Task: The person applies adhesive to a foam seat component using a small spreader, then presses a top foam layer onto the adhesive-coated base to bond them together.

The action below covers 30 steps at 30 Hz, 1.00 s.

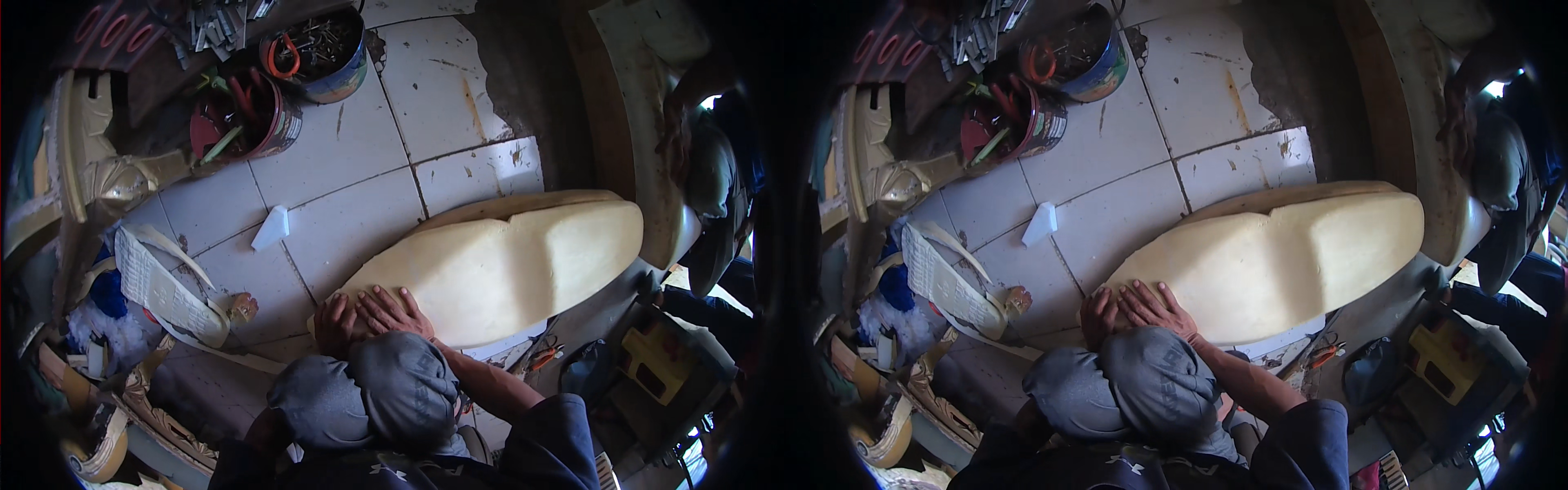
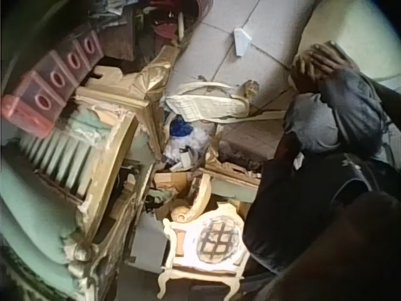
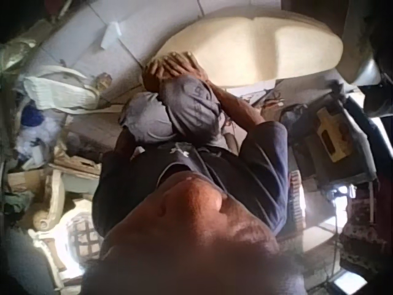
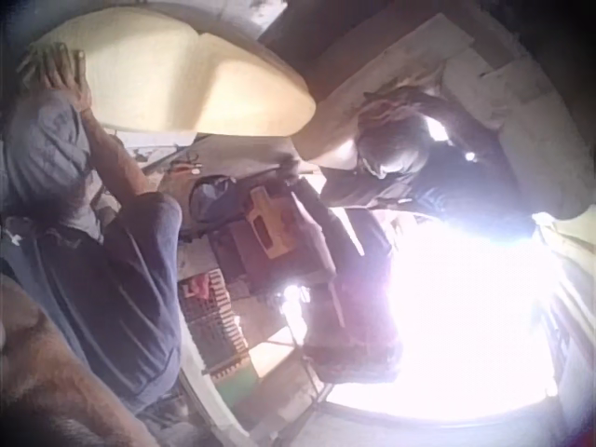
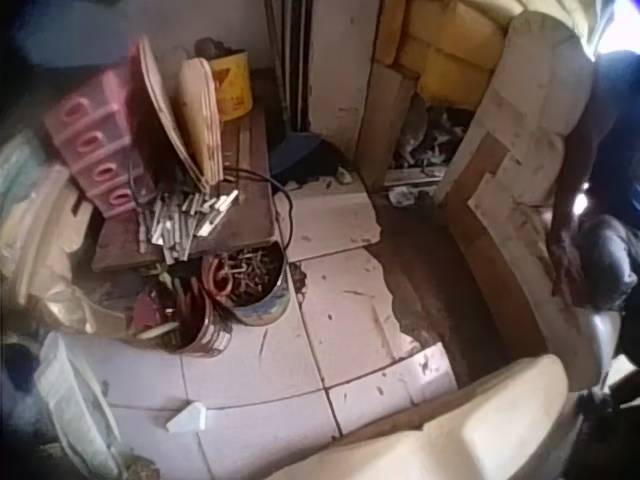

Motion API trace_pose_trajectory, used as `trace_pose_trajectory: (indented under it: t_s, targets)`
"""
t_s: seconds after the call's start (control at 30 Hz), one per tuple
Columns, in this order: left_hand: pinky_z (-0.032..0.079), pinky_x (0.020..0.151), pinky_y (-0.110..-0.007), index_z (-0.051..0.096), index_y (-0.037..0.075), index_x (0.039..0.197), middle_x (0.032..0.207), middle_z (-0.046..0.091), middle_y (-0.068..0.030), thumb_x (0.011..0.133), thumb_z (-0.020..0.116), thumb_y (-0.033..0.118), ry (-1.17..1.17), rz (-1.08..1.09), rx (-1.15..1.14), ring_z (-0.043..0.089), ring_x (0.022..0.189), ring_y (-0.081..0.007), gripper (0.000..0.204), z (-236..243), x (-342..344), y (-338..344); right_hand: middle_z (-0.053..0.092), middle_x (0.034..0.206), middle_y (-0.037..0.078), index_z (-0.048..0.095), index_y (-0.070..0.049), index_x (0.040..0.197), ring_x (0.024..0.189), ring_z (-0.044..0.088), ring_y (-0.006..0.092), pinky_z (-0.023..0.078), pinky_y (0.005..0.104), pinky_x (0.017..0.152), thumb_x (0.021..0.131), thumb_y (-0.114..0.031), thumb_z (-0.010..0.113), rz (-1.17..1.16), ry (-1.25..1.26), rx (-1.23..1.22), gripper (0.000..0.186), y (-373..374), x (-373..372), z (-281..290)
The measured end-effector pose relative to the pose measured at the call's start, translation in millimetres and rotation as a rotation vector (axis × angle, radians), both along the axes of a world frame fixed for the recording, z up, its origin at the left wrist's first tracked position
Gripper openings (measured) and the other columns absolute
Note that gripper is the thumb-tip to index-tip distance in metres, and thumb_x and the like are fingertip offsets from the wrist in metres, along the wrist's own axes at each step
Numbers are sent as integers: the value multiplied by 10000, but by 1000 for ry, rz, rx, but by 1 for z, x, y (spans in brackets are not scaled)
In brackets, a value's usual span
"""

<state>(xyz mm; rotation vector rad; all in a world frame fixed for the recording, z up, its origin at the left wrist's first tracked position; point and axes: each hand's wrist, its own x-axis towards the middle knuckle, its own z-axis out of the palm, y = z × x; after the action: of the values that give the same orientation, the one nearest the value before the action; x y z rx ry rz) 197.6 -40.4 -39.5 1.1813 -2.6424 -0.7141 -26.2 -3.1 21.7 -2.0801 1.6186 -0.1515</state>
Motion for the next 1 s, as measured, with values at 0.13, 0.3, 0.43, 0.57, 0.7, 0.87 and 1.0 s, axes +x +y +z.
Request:
trace_pose_trajectory:
  t_s: [0.13,0.3,0.43,0.57,0.7,0.87,1.0]
  targets:
    - [408,1091,-576,577,93,1251,1411,567,-173,1034,503,461,28,-40,-236,550,1337,-324,434,-17,2,9,396,1639,40,474,-193,1518,1536,327,235,211,516,1233,984,-410,461,53,20,35,576,4,-6,-7]
    - [411,1096,-546,557,96,1267,1418,576,-155,1018,565,313,61,-116,-209,553,1342,-307,331,-16,9,-1,275,1706,-3,373,-225,1598,1559,276,217,261,478,1210,985,-419,457,184,73,143,648,-1,-17,-4]
    - [410,1095,-544,555,96,1273,1417,575,-156,1015,570,306,64,-132,-192,553,1340,-307,333,-9,7,-10,263,1708,49,328,-179,1617,1571,252,229,206,458,1241,1000,-401,409,311,200,51,660,2,-22,-17]
    - [410,1094,-543,553,96,1278,1417,574,-156,1012,574,298,57,-160,-167,554,1337,-308,335,-3,9,-9,239,1712,80,259,-123,1635,1580,227,247,173,466,1260,1025,-385,380,615,862,-243,675,16,-15,-32]
    - [410,1093,-541,550,96,1284,1416,573,-157,1009,578,290,31,-159,-165,555,1335,-309,338,8,18,-4,241,1707,93,235,-102,1638,1580,223,262,163,471,1271,1026,-384,399,545,707,-193,694,29,-4,-43]
    - [409,1092,-539,547,96,1291,1416,571,-158,1005,584,281,63,-198,-163,555,1332,-309,342,4,13,-12,306,1675,112,301,-92,1616,1569,246,278,195,493,1266,1008,-369,423,285,129,18,680,36,0,-38]
    - [409,1091,-538,545,96,1297,1415,571,-158,1002,588,273,70,-223,-198,556,1330,-310,347,12,22,-11,359,1650,97,390,-119,1571,1551,278,288,224,527,1246,980,-369,462,162,5,-2,646,13,-17,-20]
